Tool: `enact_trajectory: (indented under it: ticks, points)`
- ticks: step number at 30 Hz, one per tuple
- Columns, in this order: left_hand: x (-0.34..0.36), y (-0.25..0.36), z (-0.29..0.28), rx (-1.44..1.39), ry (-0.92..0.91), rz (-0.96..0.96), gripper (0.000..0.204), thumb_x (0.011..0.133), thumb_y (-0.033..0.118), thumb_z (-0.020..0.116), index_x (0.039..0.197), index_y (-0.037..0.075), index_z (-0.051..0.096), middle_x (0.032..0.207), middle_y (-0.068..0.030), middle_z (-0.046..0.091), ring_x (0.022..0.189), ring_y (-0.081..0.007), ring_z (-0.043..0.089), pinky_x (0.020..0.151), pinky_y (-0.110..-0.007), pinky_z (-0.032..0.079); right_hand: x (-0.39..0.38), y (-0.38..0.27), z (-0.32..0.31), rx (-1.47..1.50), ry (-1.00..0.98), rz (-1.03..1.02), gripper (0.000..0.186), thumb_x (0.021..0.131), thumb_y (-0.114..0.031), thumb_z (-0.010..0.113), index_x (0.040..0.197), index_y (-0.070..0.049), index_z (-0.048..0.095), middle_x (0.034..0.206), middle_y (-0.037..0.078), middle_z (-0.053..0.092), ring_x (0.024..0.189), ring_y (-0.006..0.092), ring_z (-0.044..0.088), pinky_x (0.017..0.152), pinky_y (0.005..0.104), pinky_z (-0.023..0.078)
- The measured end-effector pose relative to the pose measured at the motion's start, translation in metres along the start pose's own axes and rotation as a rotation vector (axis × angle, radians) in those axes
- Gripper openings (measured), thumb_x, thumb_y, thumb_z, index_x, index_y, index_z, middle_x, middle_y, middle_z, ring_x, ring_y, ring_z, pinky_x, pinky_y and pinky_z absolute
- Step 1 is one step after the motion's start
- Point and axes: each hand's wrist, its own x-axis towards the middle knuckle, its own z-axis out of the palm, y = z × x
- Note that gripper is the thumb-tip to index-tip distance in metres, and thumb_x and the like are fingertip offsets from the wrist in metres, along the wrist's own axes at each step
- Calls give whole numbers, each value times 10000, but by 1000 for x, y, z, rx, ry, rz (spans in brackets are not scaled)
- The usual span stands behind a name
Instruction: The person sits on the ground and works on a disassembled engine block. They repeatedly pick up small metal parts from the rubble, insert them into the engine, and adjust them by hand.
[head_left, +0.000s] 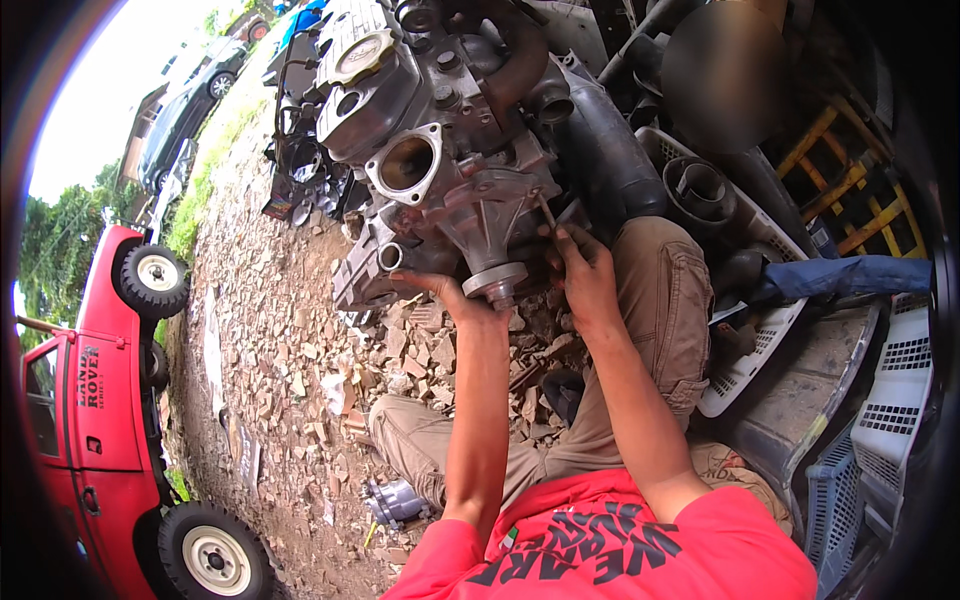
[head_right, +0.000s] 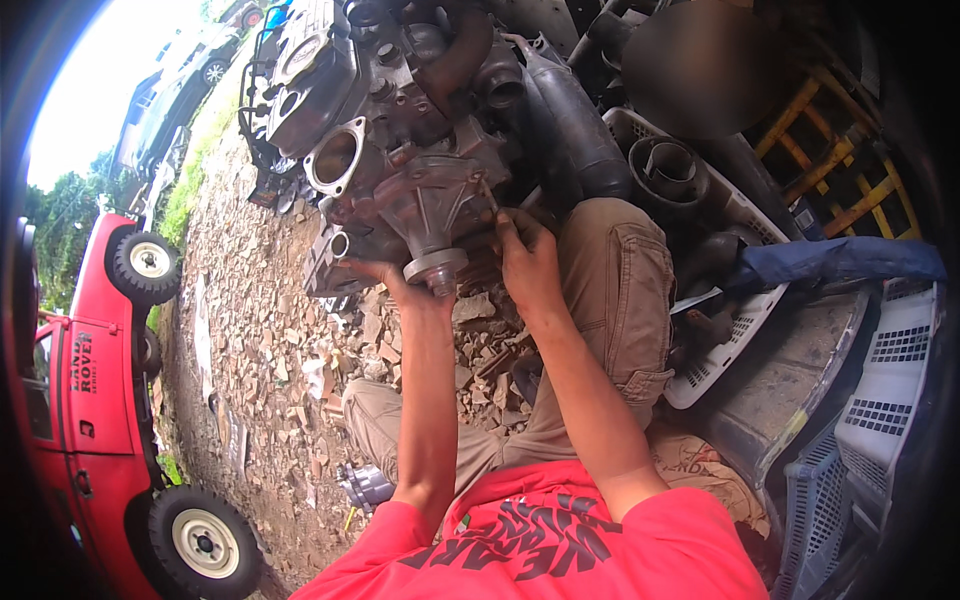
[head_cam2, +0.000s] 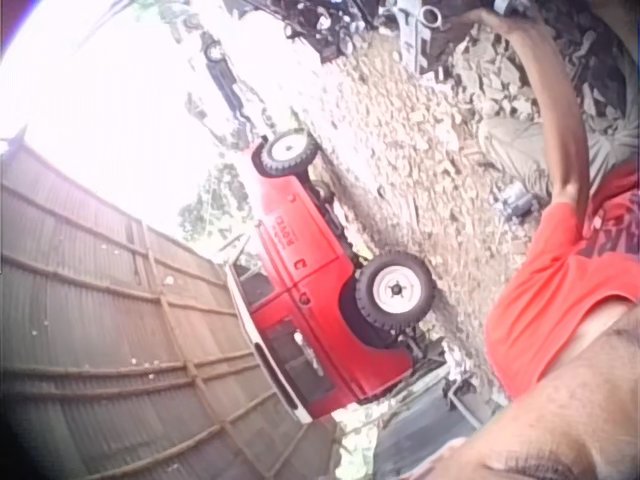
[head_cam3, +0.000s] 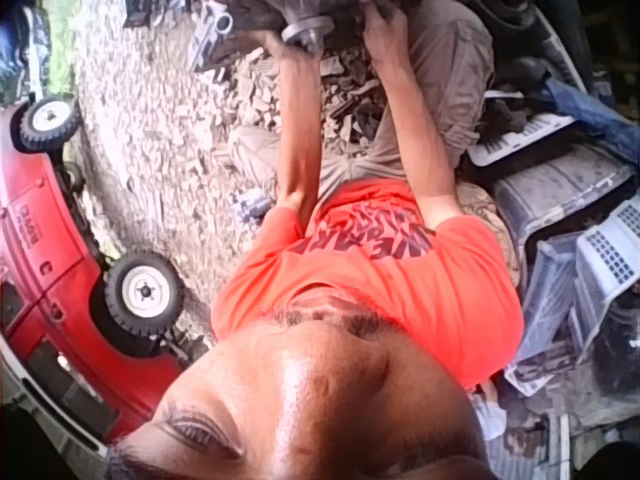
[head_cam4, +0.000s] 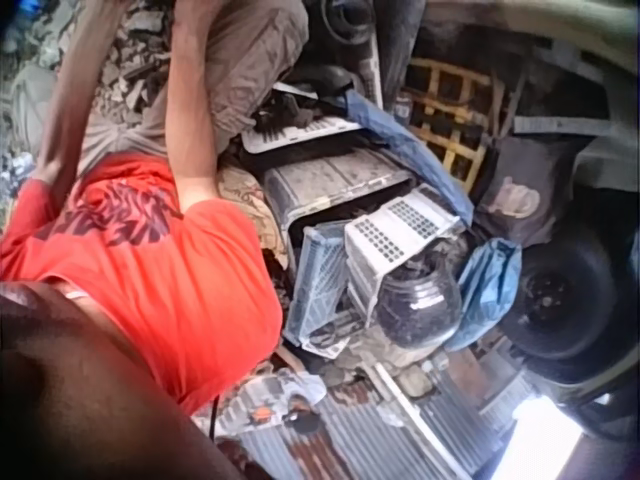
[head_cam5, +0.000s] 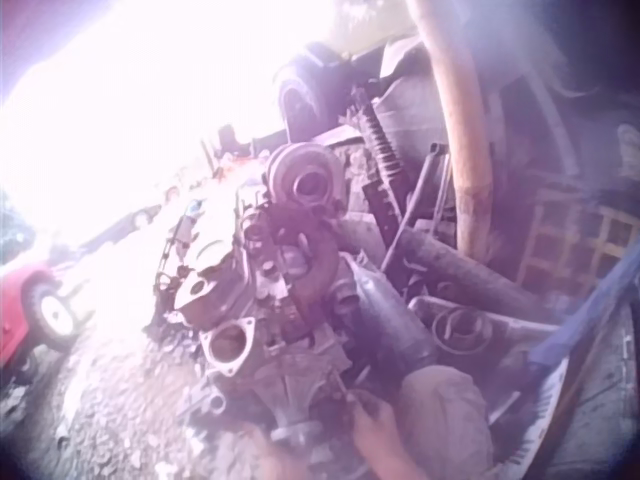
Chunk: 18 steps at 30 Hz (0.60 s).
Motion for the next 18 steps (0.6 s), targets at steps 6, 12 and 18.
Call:
enact_trajectory:
  ticks: [6,12,18]
  points:
    - [17,-2,-15,-54,3,33,1025,708,925,340,1401,178,449,1365,-57,535,1198,-287,545,941,-480,511,0,-3,-4,60,35,17,239,997,-218,512,1038,-57,684,691,-65,461,597,23,384,499,197,291]
    - [22,-3,-21,-26,-50,53,1057,678,945,334,1389,172,457,1342,-63,550,1161,-284,569,883,-475,538,0,1,-3,56,38,37,251,1000,-228,502,1027,-48,675,686,-60,453,576,28,378,484,197,286]
    - [27,-4,-24,-5,-43,47,1066,667,952,329,1381,171,463,1321,-62,565,1130,-283,587,856,-472,548,1,2,-5,49,20,25,253,1000,-237,501,1044,-53,669,690,-58,450,568,34,378,479,200,286]
